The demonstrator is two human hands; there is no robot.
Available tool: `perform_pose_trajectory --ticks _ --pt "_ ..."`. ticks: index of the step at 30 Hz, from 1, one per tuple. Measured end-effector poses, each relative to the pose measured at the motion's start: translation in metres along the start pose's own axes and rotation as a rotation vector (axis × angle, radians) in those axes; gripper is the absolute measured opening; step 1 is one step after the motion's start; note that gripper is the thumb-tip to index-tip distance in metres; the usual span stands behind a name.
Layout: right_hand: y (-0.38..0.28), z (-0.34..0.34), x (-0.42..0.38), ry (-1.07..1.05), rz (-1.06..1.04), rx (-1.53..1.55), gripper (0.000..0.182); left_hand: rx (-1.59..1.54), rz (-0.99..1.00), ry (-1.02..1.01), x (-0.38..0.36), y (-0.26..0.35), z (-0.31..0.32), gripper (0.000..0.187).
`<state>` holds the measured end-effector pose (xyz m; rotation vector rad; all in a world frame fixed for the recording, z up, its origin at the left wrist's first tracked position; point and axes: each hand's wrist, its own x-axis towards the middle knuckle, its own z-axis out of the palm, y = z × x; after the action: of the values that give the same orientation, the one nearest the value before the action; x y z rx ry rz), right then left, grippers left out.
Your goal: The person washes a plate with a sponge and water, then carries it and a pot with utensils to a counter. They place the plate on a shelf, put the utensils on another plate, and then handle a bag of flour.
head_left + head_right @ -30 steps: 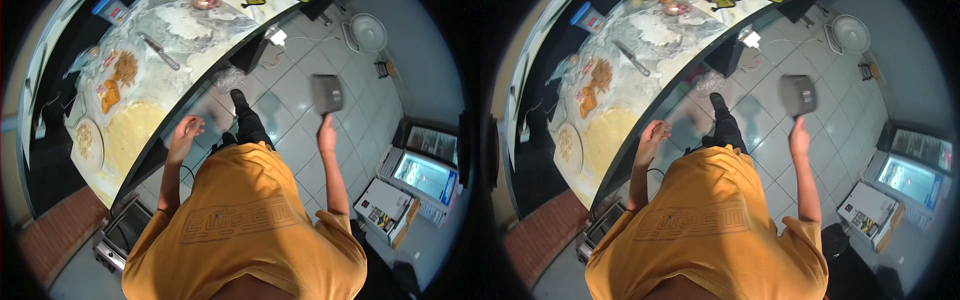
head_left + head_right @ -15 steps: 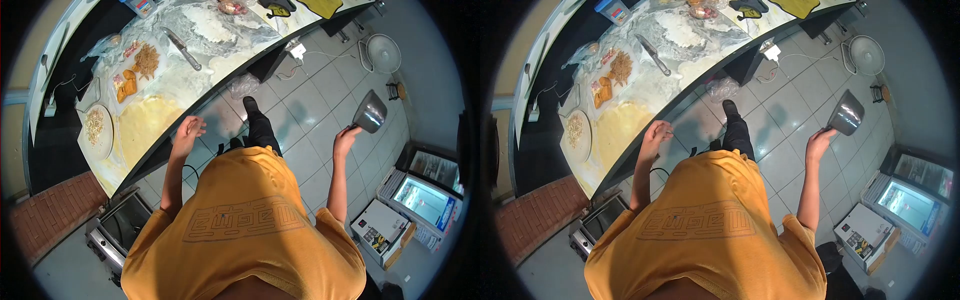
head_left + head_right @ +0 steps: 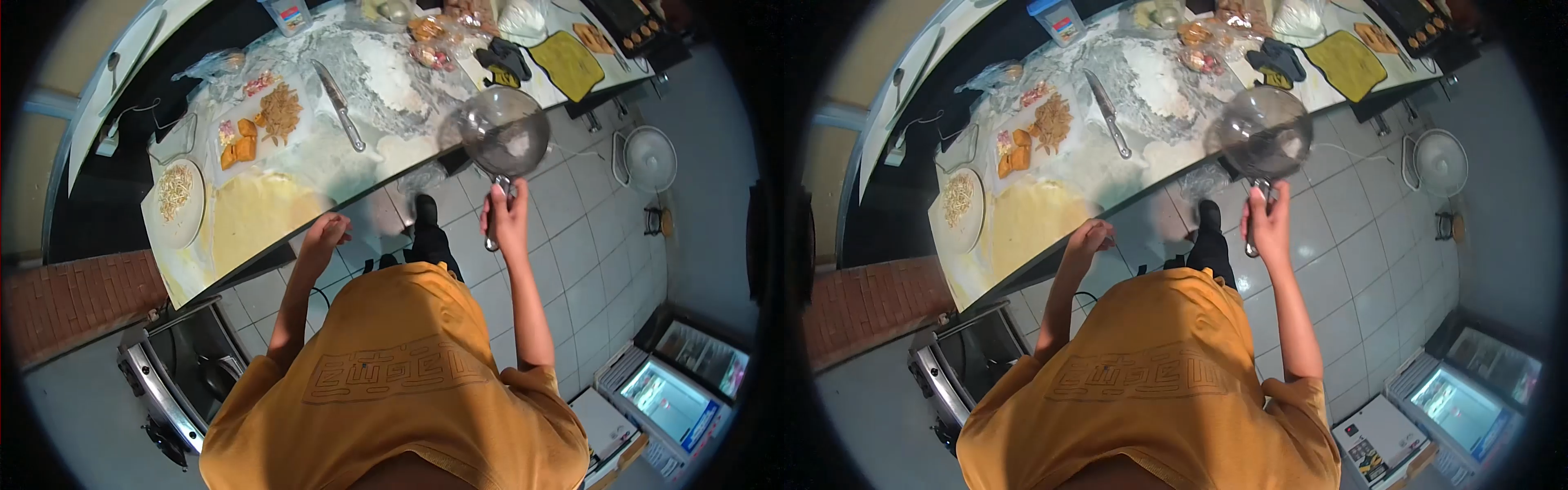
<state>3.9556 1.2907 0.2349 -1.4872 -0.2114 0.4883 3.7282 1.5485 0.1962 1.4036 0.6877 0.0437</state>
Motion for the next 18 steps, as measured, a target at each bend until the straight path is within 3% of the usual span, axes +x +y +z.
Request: perform_pose_trajectory --ticks 10,18 --pt "-0.007 0.075 0.143 -0.53 0.159 -0.001 0.03 -0.117 0.112 0.11 0.037 0.033 0.024 0.024" --pt "-0.002 0.09 0.215 -0.642 0.224 -0.003 0.029 -0.151 0.116 0.318 0.061 0.042 0.046 0.02"
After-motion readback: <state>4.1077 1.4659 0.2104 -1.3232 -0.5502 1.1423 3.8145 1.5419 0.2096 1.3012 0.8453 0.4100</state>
